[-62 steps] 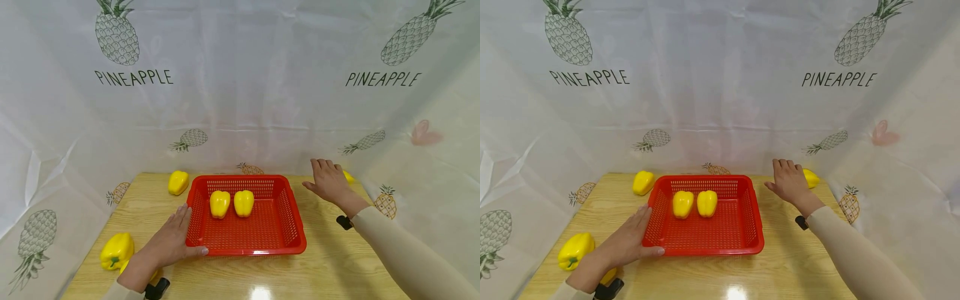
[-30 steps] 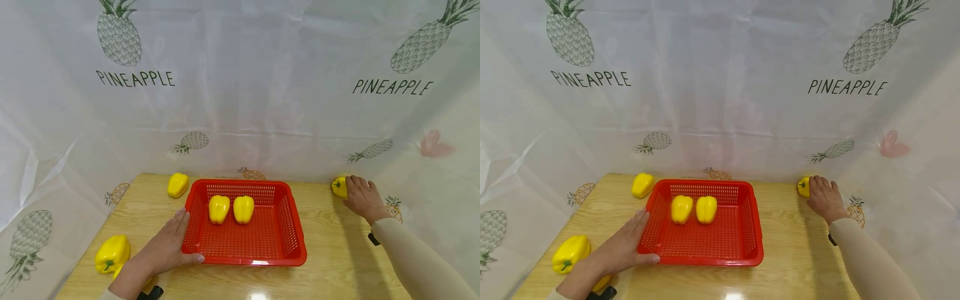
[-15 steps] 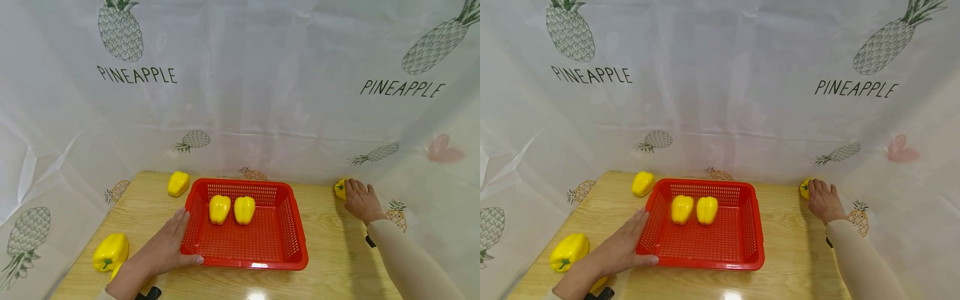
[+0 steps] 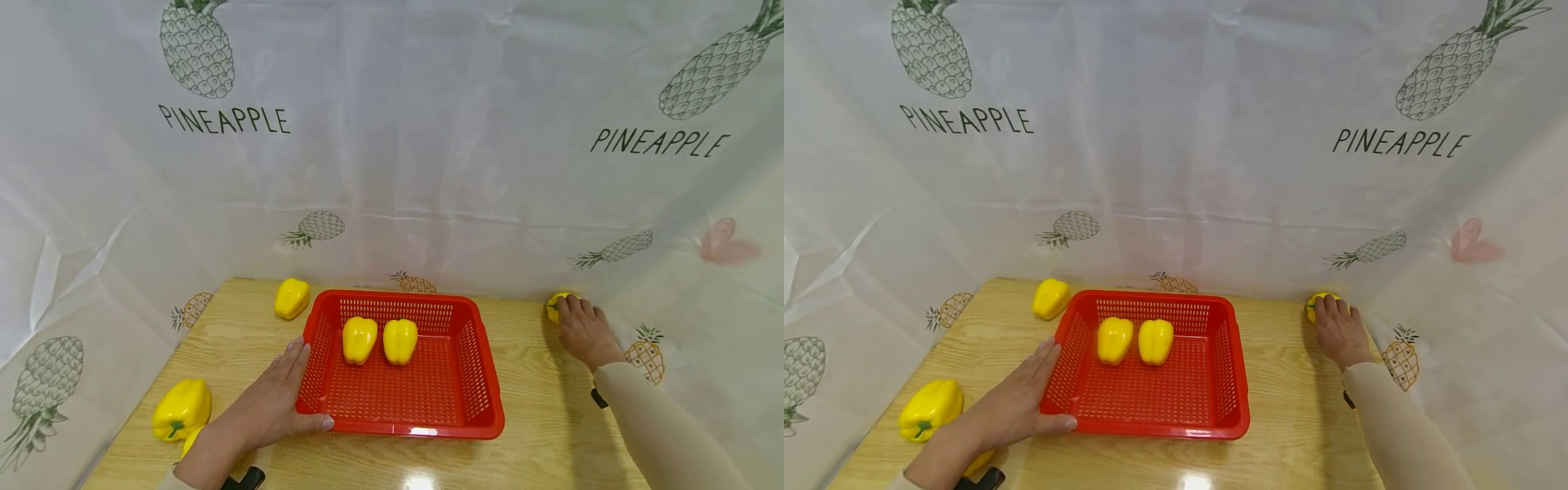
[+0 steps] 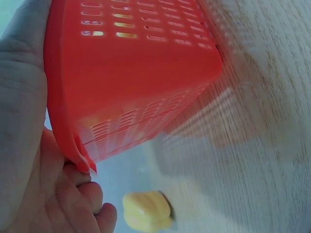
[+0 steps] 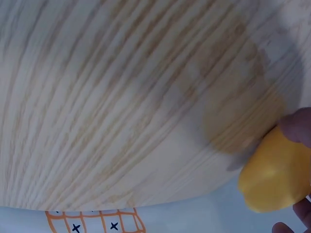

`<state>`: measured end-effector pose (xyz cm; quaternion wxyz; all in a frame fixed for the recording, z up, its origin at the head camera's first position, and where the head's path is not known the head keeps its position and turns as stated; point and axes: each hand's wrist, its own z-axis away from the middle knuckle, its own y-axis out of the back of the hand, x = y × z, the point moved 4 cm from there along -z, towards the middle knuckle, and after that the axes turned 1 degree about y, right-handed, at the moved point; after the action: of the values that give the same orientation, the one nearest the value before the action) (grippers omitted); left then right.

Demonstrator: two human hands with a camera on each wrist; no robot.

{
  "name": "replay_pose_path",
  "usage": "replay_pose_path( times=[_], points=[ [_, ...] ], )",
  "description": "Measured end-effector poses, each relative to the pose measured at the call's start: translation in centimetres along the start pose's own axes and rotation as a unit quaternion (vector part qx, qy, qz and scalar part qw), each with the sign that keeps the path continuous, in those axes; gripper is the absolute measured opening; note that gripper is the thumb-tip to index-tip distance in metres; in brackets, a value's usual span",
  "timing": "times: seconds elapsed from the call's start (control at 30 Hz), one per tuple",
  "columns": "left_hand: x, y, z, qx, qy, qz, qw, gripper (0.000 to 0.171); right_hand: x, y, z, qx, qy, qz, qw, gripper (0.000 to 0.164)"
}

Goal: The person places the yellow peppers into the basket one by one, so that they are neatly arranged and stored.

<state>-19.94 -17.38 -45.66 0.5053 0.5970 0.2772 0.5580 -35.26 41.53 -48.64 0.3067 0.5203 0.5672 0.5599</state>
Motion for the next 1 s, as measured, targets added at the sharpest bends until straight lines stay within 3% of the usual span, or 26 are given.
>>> replay_pose_path(
  times=[0.13,0.37,1.0],
  points=[
    [0.1,0.1,0.0,0.002,0.002,0.006,1.0000,0.141,-0.2,0.0,0.1,0.038,-0.002,0.016,0.999,0.057],
    [0.2,0.1,0.1,0.000,0.003,0.010,0.9999,0.141,-0.1,-0.3,0.4,0.076,-0.028,-0.006,0.997,0.047],
    [0.2,0.1,0.1,-0.002,0.008,0.011,0.9999,0.140,0.4,-0.3,1.2,0.062,-0.035,-0.009,0.997,0.046]
  ],
)
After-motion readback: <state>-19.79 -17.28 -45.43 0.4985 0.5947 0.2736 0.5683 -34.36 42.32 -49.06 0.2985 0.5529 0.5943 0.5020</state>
